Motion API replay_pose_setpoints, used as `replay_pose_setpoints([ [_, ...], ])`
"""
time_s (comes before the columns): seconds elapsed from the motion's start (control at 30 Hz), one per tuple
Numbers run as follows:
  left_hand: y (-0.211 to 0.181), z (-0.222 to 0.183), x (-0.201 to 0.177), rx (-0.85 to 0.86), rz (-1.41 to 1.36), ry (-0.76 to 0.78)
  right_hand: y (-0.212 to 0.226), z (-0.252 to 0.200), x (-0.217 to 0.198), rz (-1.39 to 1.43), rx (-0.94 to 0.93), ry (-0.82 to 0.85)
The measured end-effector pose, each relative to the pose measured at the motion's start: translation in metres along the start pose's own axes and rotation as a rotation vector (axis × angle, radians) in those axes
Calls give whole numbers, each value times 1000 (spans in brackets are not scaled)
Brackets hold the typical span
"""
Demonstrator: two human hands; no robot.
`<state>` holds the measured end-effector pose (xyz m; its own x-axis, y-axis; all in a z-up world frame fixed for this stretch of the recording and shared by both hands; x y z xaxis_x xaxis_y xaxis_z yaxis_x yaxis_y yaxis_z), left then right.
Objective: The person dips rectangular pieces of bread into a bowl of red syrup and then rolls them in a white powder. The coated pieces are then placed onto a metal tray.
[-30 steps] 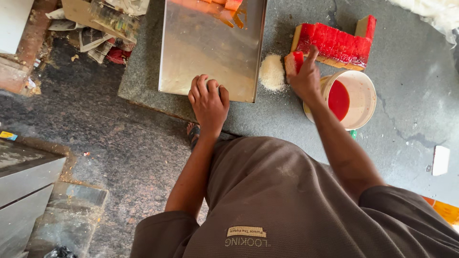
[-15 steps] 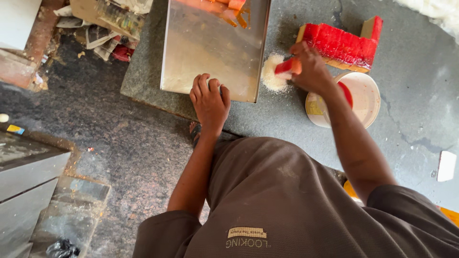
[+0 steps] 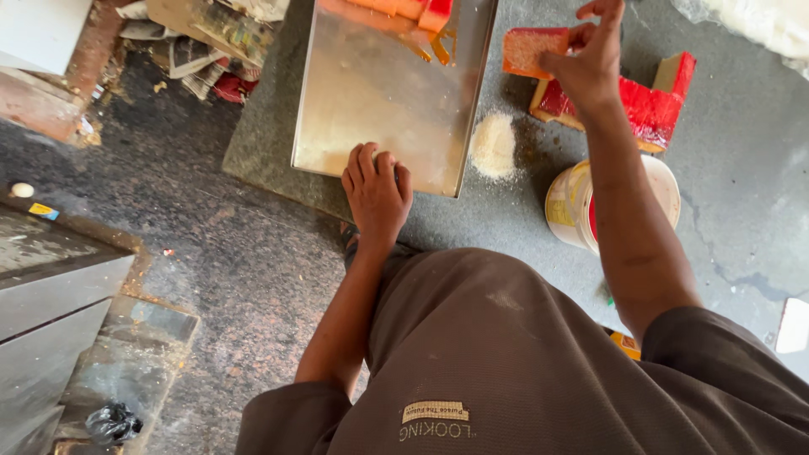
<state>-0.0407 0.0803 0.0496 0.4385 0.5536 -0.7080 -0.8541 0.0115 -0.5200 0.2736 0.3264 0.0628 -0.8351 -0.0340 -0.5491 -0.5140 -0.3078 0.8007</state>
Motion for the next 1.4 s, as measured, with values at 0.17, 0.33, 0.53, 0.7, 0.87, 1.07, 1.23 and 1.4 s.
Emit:
replay_pose_setpoints([
  [0.17, -2, 5, -1, -26, 41, 30, -14, 46, 34, 24, -61, -179],
  [0.33, -3, 7, 5, -40, 46, 54, -35, 45, 118, 177, 216, 68],
  [0.53, 2, 7, 17, -72, 77, 110, -23, 13, 150, 99, 178, 93],
  [0.7, 1, 5, 21, -70, 85, 134, -17, 24, 163, 257, 146, 182],
  [0.87, -2, 7, 18, -39, 116, 94, -20, 34, 154, 120, 150, 217],
  [1.07, -2, 7, 18, -43, 112, 103, -14, 38, 147, -96, 36, 127],
  [1.23, -3, 10, 13, -40, 117, 100, -19, 57, 147, -155, 136, 117],
  [1.4, -3, 12, 10, -48, 93, 77, -9, 56, 104, -127, -20, 159],
])
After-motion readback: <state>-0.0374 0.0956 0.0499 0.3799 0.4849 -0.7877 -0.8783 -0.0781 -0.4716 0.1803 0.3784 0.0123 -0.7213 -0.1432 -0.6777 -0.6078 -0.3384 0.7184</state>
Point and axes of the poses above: each hand's wrist, its own z-axis towards the middle knuckle, its own x-axis out of the palm, y = z × x, the point moved 10 cm from there along z, towards the middle knuckle, and after that the axes turned 1 degree about -y, right-handed, at the moved point
